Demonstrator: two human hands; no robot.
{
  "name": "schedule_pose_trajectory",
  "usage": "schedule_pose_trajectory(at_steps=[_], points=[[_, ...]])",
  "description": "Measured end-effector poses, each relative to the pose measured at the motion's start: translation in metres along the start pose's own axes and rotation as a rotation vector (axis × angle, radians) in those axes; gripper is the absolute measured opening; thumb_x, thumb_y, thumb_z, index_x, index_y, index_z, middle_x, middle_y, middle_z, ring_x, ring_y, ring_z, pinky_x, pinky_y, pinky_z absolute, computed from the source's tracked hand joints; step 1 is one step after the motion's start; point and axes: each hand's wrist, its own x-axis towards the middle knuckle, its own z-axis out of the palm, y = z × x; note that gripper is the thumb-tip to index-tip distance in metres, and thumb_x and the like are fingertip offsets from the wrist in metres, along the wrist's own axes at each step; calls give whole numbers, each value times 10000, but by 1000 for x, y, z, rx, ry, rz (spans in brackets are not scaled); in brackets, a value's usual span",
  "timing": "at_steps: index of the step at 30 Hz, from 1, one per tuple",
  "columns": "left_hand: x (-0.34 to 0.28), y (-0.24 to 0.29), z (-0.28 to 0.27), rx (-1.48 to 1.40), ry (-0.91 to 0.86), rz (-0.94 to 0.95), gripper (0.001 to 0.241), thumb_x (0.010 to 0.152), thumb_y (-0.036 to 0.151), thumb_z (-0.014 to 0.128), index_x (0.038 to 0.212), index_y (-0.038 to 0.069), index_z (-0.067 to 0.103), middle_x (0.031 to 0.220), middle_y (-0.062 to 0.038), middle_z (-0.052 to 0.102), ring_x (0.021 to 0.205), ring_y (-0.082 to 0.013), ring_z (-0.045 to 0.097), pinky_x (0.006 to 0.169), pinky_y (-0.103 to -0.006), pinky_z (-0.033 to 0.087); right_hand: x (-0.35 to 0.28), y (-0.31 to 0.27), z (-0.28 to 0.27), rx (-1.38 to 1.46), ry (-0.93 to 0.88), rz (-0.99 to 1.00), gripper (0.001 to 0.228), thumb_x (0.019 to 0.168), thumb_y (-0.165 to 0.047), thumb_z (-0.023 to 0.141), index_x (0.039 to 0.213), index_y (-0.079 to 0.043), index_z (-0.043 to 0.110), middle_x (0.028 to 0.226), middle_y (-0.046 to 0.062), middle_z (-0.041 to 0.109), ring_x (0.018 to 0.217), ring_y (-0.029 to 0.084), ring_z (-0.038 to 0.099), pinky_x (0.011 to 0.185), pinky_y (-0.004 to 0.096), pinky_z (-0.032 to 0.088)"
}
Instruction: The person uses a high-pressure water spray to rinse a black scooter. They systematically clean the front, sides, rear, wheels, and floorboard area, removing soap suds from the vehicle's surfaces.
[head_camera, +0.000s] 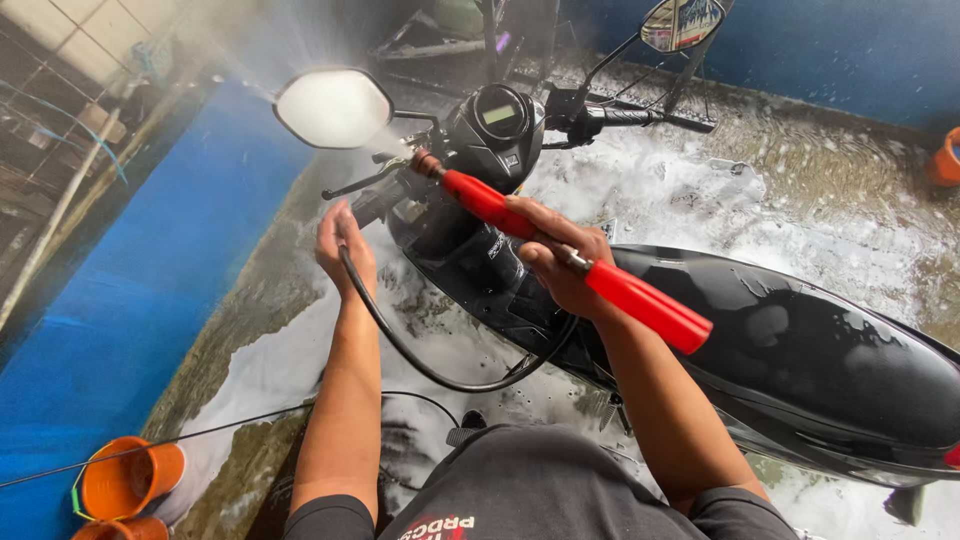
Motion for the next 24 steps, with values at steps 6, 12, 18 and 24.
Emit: schedule_pose_trajectory(at_steps=[6,12,18,24], points=[[-18,5,9,34,36,-1,237,1027,211,602,1159,20,652,1134,-118,658,789,-242,660,635,-335,541,5,32,13,-480,57,381,456,994,-365,653,1420,-205,622,1082,146,773,1038,329,730,831,403,545],[-19,17,0,202,-29,284,191,1073,149,589,1198,11,631,1149,-165,652,998,-335,655,719,-367,560,6,108,-38,-342,702,45,399,1076,-230,657,1449,-97,613,1225,178,750,1152,255,736,955,358,575],[-33,17,4,284,43,221,207,1109,173,577,1256,29,598,1216,-172,628,1041,-336,641,748,-369,571,-3,154,-118,-364,890,-17,403,1074,-148,659,1422,43,586,1303,203,713,1153,223,715,995,349,558],[-46,9,24,214,195,220,264,1129,191,570,1335,28,549,1296,-172,561,1078,-295,592,743,-363,509,-36,162,-79,-108,608,33,383,1062,-177,655,1389,18,614,1241,155,740,1129,209,708,984,340,555]])
